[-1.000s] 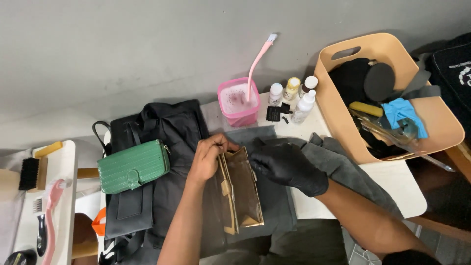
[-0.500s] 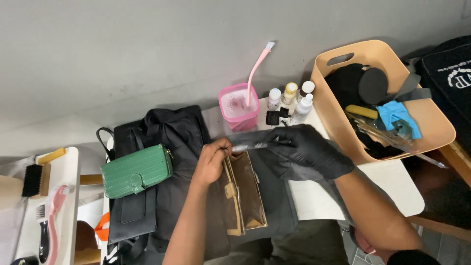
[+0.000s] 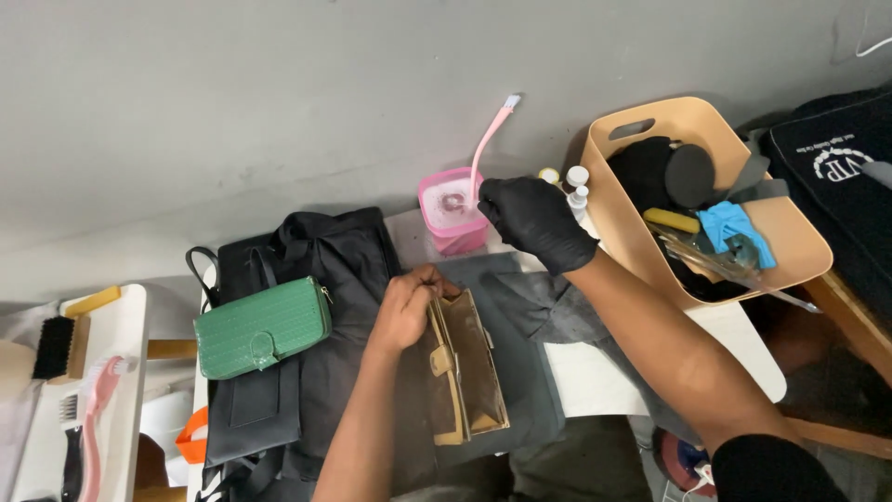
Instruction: The person scrubs the interior of a gold wallet with a toothbrush dipped in soapy water, then wipes it with a gray cloth. The person repeats this process on different sections of the wallet's interior.
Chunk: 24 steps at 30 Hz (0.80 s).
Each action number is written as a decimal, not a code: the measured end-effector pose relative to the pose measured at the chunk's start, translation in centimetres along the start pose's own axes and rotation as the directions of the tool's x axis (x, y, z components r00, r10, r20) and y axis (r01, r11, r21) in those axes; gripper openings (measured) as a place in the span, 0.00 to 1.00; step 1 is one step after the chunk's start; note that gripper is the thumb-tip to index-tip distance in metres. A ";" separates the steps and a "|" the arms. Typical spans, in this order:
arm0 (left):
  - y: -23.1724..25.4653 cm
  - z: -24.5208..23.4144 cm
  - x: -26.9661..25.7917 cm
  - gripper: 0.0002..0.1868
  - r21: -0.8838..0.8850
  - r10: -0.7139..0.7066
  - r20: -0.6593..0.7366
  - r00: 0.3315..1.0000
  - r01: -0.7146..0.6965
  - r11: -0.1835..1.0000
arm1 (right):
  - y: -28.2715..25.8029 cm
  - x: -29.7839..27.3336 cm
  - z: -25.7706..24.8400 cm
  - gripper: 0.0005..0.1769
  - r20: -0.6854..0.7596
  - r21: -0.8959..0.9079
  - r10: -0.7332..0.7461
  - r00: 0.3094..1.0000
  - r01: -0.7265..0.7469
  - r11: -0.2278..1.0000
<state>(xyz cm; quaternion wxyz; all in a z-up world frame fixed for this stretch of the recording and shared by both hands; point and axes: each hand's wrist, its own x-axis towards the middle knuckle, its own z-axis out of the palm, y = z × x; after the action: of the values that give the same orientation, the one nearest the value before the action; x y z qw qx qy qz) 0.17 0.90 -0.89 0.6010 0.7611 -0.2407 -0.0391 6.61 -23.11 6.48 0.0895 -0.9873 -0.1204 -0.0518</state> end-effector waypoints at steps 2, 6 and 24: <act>1.1 -0.1 0.0 0.11 -0.012 -0.001 -0.005 1.000 0.000 1.000 | -1.0 -2.0 -1.8 0.09 0.020 0.229 0.036 0.999 -0.039 0.973; 1.1 0.0 -0.1 0.10 -0.031 -0.002 -0.009 1.000 0.002 1.000 | 0.9 -3.8 -1.6 0.10 0.011 0.513 0.098 0.995 -0.090 0.854; -1.2 -0.2 0.4 0.09 -0.028 0.007 -0.027 1.000 -0.008 1.000 | 2.2 -8.7 -3.0 0.07 0.320 0.813 -0.104 0.942 -0.216 0.541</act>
<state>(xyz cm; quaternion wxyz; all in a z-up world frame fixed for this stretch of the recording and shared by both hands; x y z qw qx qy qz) 0.93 1.12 -1.88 0.6151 0.7521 -0.2348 -0.0300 -1.53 -27.77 7.98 0.5308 -0.8205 -0.1112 0.1810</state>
